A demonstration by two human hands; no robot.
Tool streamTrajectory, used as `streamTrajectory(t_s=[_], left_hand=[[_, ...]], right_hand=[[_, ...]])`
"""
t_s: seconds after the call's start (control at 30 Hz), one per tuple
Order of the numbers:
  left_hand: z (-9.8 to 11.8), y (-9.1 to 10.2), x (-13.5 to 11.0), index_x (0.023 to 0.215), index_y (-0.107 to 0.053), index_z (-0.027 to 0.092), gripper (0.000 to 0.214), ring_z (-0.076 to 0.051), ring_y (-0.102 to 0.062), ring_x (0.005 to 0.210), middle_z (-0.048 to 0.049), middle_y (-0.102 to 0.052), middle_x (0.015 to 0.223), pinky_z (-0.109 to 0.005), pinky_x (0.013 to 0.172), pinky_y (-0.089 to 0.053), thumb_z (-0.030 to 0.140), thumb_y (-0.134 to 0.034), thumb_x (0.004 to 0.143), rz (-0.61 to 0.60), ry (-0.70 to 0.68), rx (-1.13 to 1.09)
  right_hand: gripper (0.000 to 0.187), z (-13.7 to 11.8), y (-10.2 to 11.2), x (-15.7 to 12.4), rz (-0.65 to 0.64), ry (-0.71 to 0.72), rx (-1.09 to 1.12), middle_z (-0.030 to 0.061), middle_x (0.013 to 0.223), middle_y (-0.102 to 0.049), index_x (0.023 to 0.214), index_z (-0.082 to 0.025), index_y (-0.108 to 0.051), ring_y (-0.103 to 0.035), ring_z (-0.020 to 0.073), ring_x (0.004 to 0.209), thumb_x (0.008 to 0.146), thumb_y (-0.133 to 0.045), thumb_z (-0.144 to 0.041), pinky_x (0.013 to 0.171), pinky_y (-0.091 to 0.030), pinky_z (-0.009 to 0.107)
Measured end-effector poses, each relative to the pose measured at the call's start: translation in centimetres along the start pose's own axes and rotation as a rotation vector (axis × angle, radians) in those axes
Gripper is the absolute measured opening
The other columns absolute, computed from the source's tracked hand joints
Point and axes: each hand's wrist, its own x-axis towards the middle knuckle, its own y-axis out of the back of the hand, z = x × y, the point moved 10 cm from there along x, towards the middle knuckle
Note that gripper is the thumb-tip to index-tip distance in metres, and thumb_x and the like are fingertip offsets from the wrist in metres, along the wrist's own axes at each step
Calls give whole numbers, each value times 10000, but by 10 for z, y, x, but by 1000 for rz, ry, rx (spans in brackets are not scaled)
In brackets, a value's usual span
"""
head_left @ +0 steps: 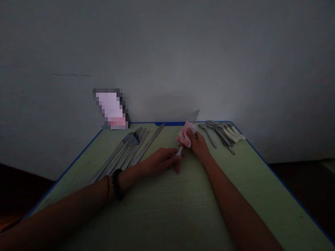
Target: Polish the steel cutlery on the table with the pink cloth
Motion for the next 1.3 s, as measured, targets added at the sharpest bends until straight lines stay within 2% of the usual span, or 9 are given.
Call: streamTrajectory(t_s=[0.17, 0.33, 0.4, 0.5, 0.6, 0.73, 1.03, 1.2, 1.3], left_hand=[[1, 2, 1, 764, -572, 154, 350, -84, -527, 581, -2, -652, 699, -187, 578, -379, 402, -373, 911, 26, 26, 46], [2, 0, 1, 760, -557, 154, 315, -84, -537, 578, 2, -654, 692, -185, 573, -382, 394, -407, 899, 0, 29, 44], [3, 1, 1, 756, -564, 150, 347, -84, -534, 584, -1, -645, 691, -188, 586, -387, 399, -379, 910, 6, 19, 43], [4, 3, 0, 769, -574, 146, 371, -89, -539, 613, -4, -635, 694, -195, 623, -402, 402, -352, 920, 20, 0, 31], [5, 3, 0, 790, -581, 150, 378, -96, -550, 642, -5, -636, 695, -204, 660, -415, 400, -333, 927, 28, -21, 16], [6, 2, 0, 708, -592, 148, 444, -95, -539, 622, -10, -621, 675, -206, 655, -411, 405, -308, 932, 24, -30, 53], [6, -1, -1, 722, -576, 156, 399, -86, -532, 598, 4, -624, 674, -193, 627, -388, 381, -323, 933, 16, -35, 94], [9, 2, 0, 719, -551, 155, 379, -88, -535, 602, 7, -614, 663, -194, 634, -390, 368, -323, 934, 38, -35, 93], [7, 2, 0, 721, -547, 157, 375, -86, -524, 581, 12, -607, 656, -194, 608, -384, 382, -330, 930, 46, -8, 100]], right_hand=[[564, -4, -6, -2, 48, 25, -194, 48, 676, -586, 718, -163, -553, -504, 150, 611, 819, -268, -639, 544, -330, 255], [513, -11, -7, -7, 112, 30, -266, 20, 590, -527, 613, -183, -499, -452, 142, 560, 821, -307, -611, 531, -291, 263], [482, -13, -9, -7, 69, 44, -203, 13, 591, -523, 613, -182, -496, -448, 137, 569, 829, -318, -573, 544, -304, 261], [384, -20, -18, -8, -69, 110, -77, 6, 641, -536, 647, -176, -508, -456, 130, 613, 827, -358, -481, 585, -345, 251], [282, -24, -24, -10, -172, 130, -4, 7, 702, -553, 729, -163, -546, -471, 129, 654, 769, -463, -430, 602, -372, 240], [372, -20, -27, -11, -224, 56, -2, 35, 753, -598, 845, -127, -588, -495, 129, 654, 683, -582, -462, 578, -385, 235], [512, -7, -19, -8, -124, -52, -164, 18, 543, -507, 612, -123, -585, -420, 100, 496, 698, -496, -620, 454, -312, 228], [500, -11, -11, -9, 11, -34, -207, 25, 527, -505, 574, -131, -562, -419, 104, 488, 696, -502, -613, 439, -306, 231], [486, -11, -11, -9, 5, -29, -202, 28, 533, -513, 588, -132, -569, -431, 110, 498, 690, -515, -604, 439, -312, 229]])
